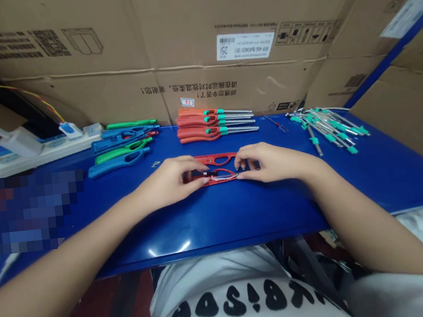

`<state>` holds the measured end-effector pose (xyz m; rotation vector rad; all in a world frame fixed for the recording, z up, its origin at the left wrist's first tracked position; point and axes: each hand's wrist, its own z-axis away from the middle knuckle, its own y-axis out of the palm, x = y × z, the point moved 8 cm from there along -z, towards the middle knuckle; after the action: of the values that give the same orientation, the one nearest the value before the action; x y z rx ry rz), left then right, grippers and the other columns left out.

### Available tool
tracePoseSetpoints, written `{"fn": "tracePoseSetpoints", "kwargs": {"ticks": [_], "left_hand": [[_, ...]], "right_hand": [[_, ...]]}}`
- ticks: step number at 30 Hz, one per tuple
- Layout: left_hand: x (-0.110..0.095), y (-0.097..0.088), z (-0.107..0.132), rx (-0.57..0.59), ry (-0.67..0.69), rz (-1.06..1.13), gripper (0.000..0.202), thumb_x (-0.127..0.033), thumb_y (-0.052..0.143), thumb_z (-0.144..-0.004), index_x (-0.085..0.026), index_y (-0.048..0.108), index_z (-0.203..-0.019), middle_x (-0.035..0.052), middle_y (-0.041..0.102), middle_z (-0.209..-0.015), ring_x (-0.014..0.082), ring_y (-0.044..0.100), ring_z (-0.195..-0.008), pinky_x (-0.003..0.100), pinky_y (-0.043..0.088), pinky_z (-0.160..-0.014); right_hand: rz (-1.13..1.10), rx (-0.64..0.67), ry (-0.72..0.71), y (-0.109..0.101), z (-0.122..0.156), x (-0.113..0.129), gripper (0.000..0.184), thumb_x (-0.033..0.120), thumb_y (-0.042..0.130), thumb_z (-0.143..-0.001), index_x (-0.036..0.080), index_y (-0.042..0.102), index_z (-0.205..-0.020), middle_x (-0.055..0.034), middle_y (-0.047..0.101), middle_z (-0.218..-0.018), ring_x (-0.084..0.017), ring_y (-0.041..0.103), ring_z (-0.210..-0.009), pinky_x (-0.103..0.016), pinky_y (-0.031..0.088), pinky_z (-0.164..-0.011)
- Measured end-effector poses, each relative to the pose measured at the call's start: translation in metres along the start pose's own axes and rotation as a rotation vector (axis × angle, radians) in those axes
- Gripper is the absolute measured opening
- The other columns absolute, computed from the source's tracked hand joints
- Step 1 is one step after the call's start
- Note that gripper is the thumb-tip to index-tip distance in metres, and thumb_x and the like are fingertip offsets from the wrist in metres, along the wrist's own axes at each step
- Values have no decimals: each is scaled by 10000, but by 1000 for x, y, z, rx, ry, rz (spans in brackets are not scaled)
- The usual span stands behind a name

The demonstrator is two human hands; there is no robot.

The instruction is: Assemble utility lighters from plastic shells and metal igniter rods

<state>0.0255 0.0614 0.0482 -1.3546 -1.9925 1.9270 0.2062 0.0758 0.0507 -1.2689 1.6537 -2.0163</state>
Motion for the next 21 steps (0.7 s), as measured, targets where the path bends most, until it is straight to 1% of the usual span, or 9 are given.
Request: {"fn": "tracePoseSetpoints", "kwargs": {"ticks": [3, 6, 9, 13, 17, 21], "left_hand": [[-2, 5, 2, 24, 23, -19, 365, -422, 687, -899, -199, 748, -1182, 60, 722, -1050, 155, 640, -748, 263, 505, -661], [-2, 8, 4, 35, 26, -63, 340, -387, 673, -916, -202, 743, -1192, 71, 730, -1080, 195, 679, -862, 274, 526, -700], [-5, 11, 5, 45, 28, -107, 284, -345, 635, -948, -205, 756, -1165, 71, 736, -1088, 209, 695, -911, 284, 539, -736], [-11, 11, 6, 38, 64, -193, 263, -343, 604, -979, -218, 767, -1143, 60, 734, -1116, 213, 705, -958, 305, 548, -813], [-14, 13, 9, 29, 89, -324, 273, -356, 577, -1000, -238, 763, -1162, 53, 735, -1123, 222, 713, -981, 302, 548, -781], [-18, 14, 10, 13, 112, -427, 317, -396, 549, -1017, -226, 746, -1197, 72, 733, -1155, 243, 715, -992, 315, 548, -773]], "right_hand": [[-4, -38, -43, 6, -4, 8, 200, 323, 702, -900, 165, 674, -1021, -61, 653, -980, -139, 555, -726, -255, 416, -665], [-5, -42, -73, 14, -9, 14, 129, 263, 679, -916, 168, 669, -1003, -58, 628, -1026, -131, 549, -742, -253, 415, -687], [-21, -51, -97, 17, -11, 16, 58, 194, 677, -901, 160, 654, -943, -45, 615, -989, -121, 537, -727, -247, 414, -691], [-64, -56, -107, 17, -12, 14, 76, 208, 695, -892, 162, 635, -897, -27, 611, -920, -112, 511, -681, -244, 406, -665], [-89, -52, -114, 18, -13, 12, 91, 229, 694, -891, 169, 628, -873, -22, 610, -886, -116, 498, -674, -246, 395, -650], [-107, -48, -97, 18, -13, 11, 94, 227, 690, -883, 170, 615, -883, -20, 611, -888, -111, 488, -658, -250, 384, -645]]}}
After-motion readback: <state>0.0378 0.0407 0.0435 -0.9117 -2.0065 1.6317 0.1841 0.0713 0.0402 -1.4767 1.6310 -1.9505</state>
